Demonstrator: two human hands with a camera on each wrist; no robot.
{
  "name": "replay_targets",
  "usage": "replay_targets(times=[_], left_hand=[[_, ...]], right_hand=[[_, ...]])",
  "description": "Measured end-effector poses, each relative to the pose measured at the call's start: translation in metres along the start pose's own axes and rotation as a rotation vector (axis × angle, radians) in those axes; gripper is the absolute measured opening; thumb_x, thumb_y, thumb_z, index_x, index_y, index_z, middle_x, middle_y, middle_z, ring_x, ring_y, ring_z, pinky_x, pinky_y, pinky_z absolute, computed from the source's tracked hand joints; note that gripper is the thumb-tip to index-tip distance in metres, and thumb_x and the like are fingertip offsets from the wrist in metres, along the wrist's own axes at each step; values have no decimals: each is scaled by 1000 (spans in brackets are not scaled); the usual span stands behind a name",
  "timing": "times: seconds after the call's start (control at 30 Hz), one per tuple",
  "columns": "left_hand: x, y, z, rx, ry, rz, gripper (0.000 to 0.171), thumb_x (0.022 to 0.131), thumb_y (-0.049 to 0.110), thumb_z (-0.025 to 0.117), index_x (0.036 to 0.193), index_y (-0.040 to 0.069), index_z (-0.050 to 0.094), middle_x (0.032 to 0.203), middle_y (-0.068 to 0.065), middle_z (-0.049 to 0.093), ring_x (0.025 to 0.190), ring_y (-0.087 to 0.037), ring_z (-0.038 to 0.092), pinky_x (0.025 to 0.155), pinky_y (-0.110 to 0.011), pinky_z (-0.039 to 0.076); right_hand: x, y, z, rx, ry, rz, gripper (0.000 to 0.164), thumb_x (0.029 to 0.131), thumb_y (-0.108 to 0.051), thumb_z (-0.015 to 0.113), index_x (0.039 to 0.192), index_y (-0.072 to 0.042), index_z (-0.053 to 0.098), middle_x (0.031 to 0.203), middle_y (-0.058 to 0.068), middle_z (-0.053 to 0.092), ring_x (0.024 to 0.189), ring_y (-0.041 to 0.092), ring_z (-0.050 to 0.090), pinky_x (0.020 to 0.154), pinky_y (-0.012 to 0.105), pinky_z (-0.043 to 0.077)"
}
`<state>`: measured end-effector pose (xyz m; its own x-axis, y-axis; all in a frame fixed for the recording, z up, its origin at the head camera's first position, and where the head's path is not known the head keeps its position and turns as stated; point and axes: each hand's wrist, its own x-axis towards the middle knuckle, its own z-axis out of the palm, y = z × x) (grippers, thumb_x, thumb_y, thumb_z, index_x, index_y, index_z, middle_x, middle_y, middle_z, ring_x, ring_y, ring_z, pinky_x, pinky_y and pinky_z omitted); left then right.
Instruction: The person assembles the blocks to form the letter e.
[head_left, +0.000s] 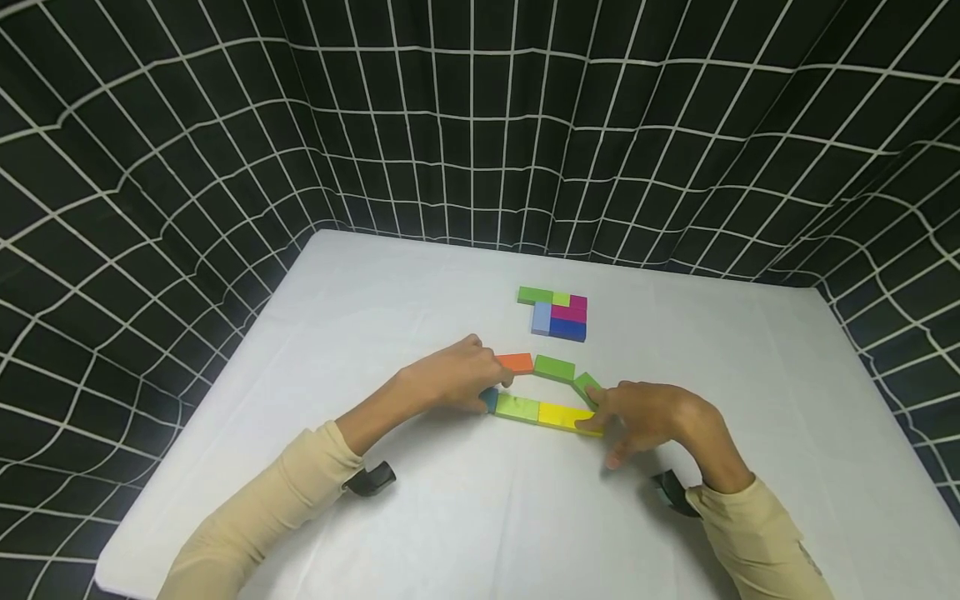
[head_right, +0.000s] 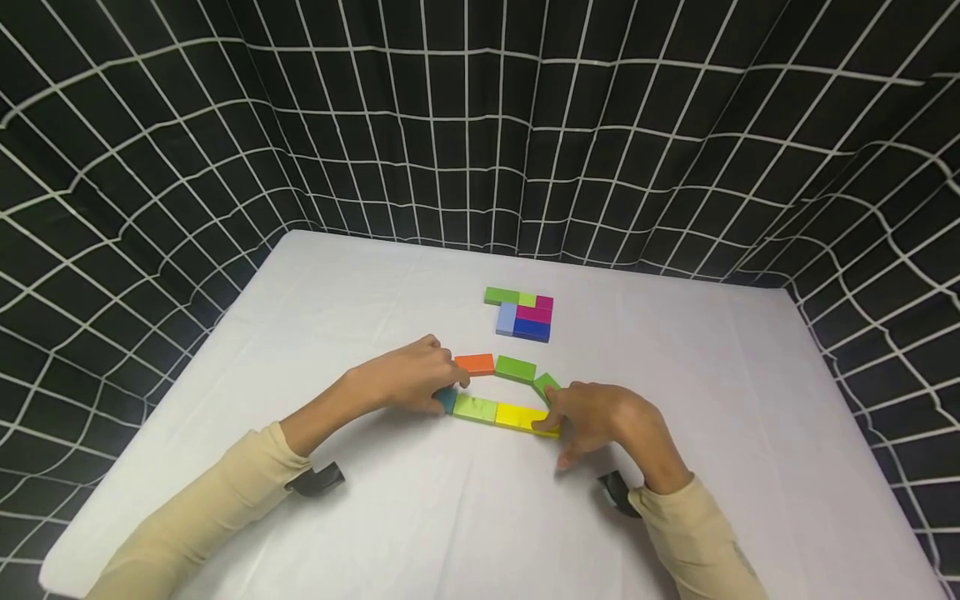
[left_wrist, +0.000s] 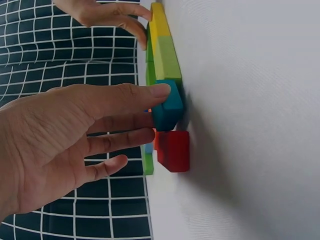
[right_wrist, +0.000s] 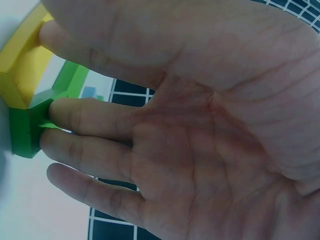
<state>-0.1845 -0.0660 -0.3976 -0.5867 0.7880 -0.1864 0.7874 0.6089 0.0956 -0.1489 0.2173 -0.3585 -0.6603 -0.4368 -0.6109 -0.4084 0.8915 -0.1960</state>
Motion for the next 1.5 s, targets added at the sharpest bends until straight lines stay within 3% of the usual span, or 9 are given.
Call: replay_targets(times=[0.27,0.6,1.13,1.23,1.33,1.5], left_hand=[[-1,-3,6,-5,9,-10,44,88,27,85,129,20,72,109,7,79,90,-12,60,101,-35,47],[-3,-6,8,-51,18,-15,44,87,28,86,128,20,73,98,7,77,90,-12,58,103,-36,48],[-1,-7,5,-77,22,-14,51,84,34,89,130,20,72,106,7,78,97,-11,59,103,-35,49],[10,-10,-3,-47,50,4,42,90,34,83,128,20,72,109,6,78,100,-14,62,101,-35,51],[30,-19,-13,-44,84,-2,39,98,33,74,134,17,69,124,1,76,114,-18,66,105,-37,53],[73,-46,-19,-140,109,-77,50,106,17,61,154,14,52,159,-3,54,150,-22,49,122,-47,44]], right_hand=[[1,-1,-1,-7,2,-16,63,74,-36,93,134,-36,71,166,12,44,145,40,50,111,61,49],[4,-3,-1,-13,0,-9,64,74,-38,93,134,-37,71,165,11,46,140,36,53,108,59,52],[3,-4,0,6,1,-20,64,74,-36,93,134,-35,72,167,12,43,148,42,47,113,62,47],[2,-3,2,7,6,-21,63,74,-37,93,133,-35,72,167,11,43,148,42,47,114,63,46],[2,-1,2,-3,10,-15,62,74,-38,93,133,-37,72,166,10,44,145,39,50,112,62,48],[2,0,2,-21,10,-17,62,74,-38,93,133,-38,71,166,11,45,141,37,53,110,59,50]])
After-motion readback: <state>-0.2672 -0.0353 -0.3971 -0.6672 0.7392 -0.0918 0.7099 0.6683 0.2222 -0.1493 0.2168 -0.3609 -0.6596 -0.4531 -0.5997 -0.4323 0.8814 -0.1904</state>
